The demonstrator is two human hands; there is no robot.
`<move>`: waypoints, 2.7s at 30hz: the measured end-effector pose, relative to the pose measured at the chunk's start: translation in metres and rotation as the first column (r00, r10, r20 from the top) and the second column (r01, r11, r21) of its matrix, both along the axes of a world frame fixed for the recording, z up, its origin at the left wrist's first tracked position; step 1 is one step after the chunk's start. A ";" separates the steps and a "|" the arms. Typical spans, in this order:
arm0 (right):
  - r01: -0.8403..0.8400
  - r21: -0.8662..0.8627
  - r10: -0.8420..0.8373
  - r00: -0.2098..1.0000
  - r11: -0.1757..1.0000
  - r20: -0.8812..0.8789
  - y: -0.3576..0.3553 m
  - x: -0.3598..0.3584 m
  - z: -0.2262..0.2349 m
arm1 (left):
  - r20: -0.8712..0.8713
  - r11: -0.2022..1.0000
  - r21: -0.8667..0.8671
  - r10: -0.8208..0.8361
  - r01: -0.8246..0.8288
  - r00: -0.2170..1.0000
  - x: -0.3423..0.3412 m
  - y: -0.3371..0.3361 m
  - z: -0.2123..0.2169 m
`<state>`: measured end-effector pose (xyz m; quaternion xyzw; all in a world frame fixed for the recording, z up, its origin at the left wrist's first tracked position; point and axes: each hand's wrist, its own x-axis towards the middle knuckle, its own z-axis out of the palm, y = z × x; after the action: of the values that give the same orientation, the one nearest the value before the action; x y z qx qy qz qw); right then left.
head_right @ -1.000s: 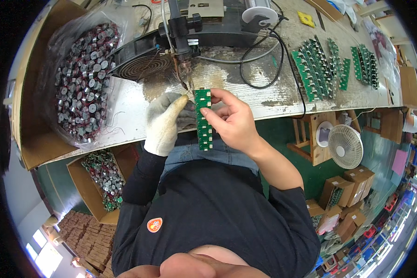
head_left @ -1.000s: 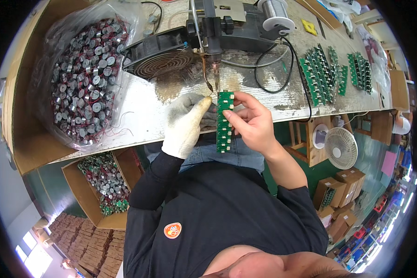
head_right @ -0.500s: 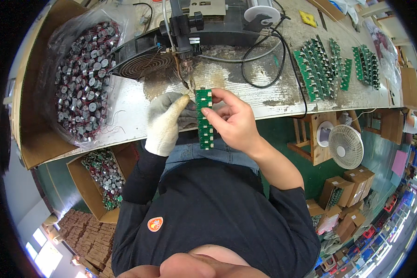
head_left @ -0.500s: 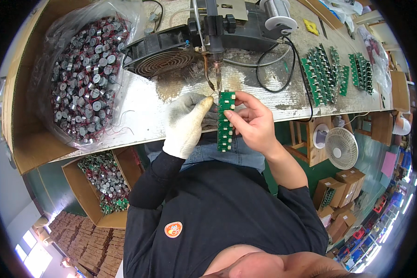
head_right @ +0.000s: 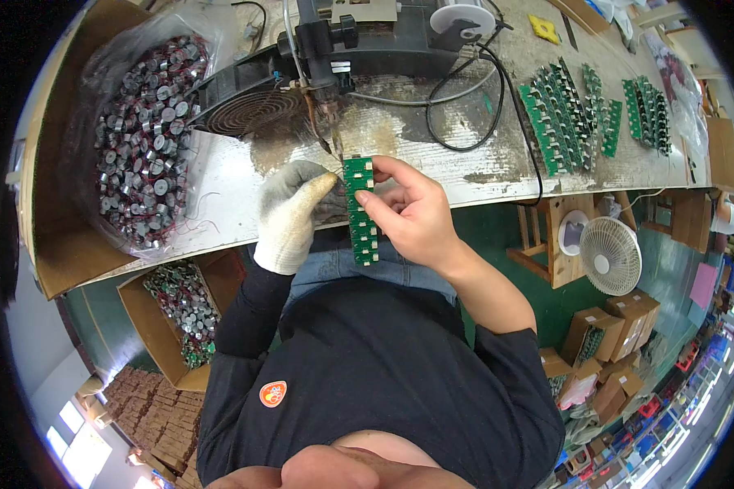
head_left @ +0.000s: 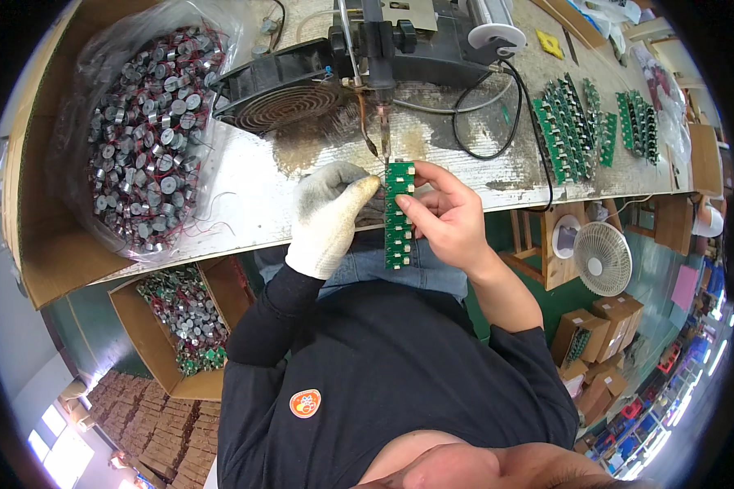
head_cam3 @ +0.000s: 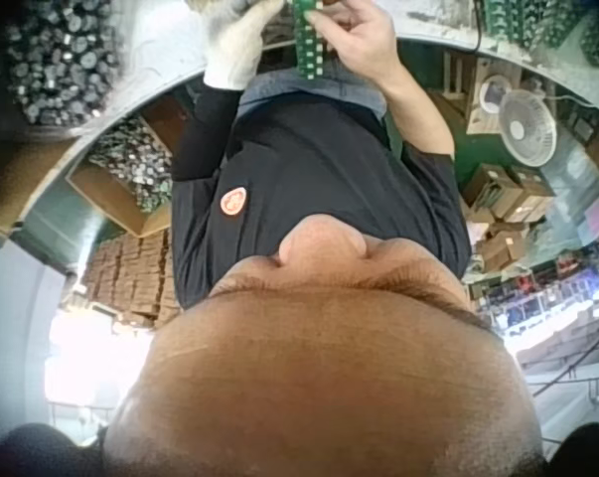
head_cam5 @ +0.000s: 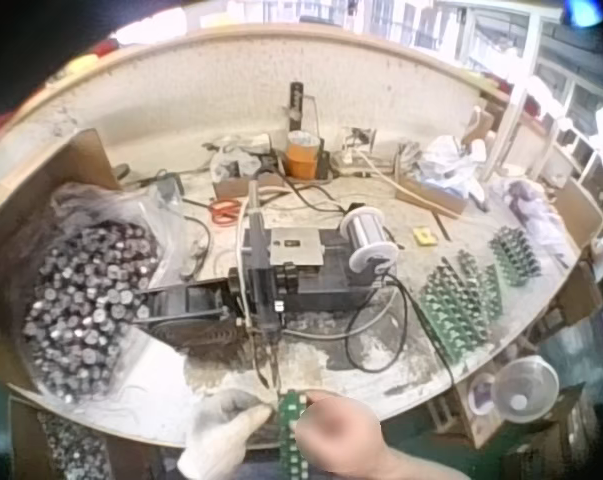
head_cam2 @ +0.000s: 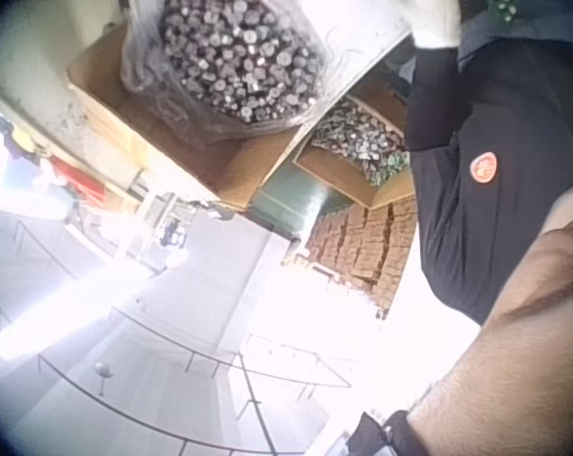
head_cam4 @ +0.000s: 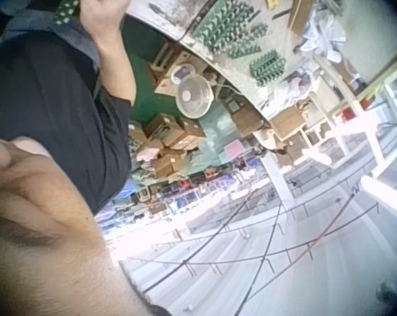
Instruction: Assembling electronic components onto a printed circuit board at a factory workbench.
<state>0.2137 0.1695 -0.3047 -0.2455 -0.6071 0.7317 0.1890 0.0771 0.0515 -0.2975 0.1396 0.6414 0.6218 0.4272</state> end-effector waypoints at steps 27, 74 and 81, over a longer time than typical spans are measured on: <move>-0.052 0.058 0.051 0.999 0.997 0.016 0.003 0.006 -0.004 | 0.119 0.999 0.034 0.027 -0.031 0.993 0.006 0.005 0.007; 0.005 -0.078 -0.004 1.000 0.997 0.003 0.016 -0.008 -0.002 | -0.907 0.907 -0.310 -0.193 -0.285 0.375 -0.076 -0.116 0.017; -0.045 -0.043 0.045 0.999 0.998 -0.003 0.015 -0.007 -0.009 | -0.913 0.923 -0.325 -0.250 -0.205 0.321 -0.065 -0.106 0.019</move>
<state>0.2072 0.1846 -0.3135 -0.2351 -0.5963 0.7491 0.1675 0.0119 -0.0543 -0.2786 0.3979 0.8744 0.2777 -0.0004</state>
